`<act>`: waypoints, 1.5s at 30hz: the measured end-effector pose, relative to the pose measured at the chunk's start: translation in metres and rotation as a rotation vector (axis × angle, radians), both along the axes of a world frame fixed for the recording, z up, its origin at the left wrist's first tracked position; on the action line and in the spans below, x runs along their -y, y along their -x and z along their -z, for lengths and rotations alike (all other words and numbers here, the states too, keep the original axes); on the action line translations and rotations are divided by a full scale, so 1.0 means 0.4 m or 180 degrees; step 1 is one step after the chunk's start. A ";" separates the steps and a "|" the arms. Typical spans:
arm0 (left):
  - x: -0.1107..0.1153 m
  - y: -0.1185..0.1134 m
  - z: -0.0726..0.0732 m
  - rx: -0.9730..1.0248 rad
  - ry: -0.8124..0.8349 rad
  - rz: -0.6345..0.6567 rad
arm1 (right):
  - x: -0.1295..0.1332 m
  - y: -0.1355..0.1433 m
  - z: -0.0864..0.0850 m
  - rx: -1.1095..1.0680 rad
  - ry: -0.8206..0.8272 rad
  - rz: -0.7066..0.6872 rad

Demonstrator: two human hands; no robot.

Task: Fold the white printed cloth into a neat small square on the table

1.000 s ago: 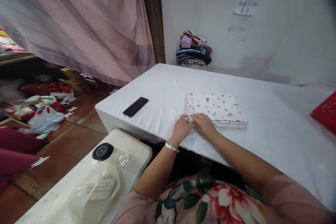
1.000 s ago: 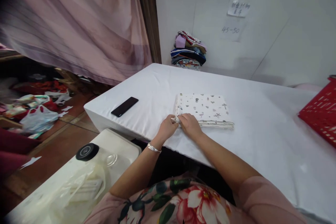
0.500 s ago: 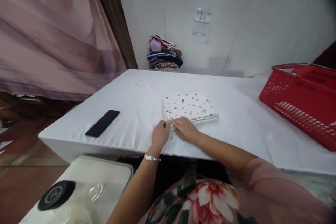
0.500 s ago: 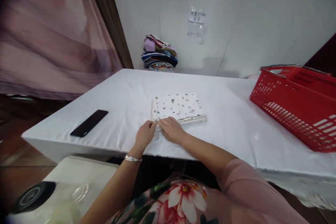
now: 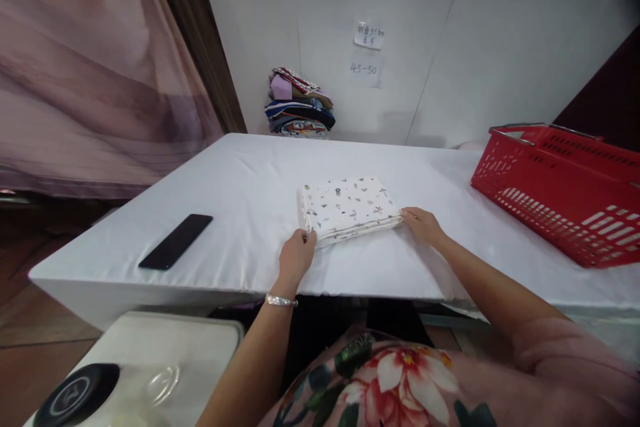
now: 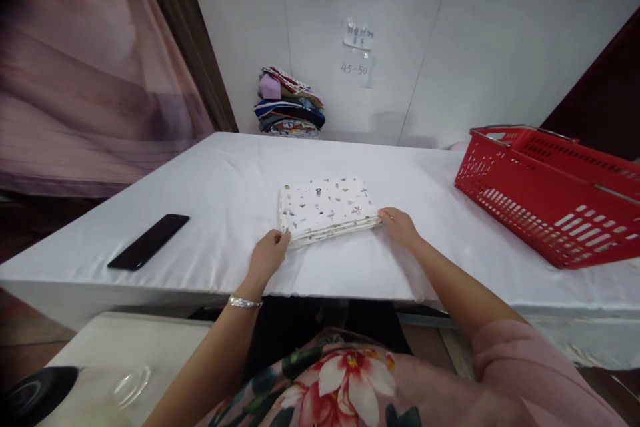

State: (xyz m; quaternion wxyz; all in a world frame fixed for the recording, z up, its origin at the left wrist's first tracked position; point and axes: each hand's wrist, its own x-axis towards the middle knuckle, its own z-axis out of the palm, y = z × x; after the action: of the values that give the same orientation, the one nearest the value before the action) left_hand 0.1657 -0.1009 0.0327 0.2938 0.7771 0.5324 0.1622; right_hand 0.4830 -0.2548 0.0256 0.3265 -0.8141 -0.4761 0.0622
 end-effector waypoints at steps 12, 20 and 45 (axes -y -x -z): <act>0.004 -0.006 0.003 0.0085 0.0181 -0.0160 | -0.109 -0.008 -0.060 -0.1540 0.1039 0.0355; 0.041 -0.010 0.000 0.0003 0.0073 -0.0041 | -0.082 -0.065 -0.032 -0.1013 0.1318 0.0455; 0.061 -0.013 0.018 -0.0095 -0.0218 -0.0039 | -0.458 0.378 -0.028 0.0878 0.1098 -0.2474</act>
State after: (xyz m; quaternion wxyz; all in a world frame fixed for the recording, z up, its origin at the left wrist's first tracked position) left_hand 0.1708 -0.1252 0.0256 0.2581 0.7858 0.5356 0.1706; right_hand 0.3318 -0.0714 0.0368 0.0718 -0.6179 -0.7685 0.1497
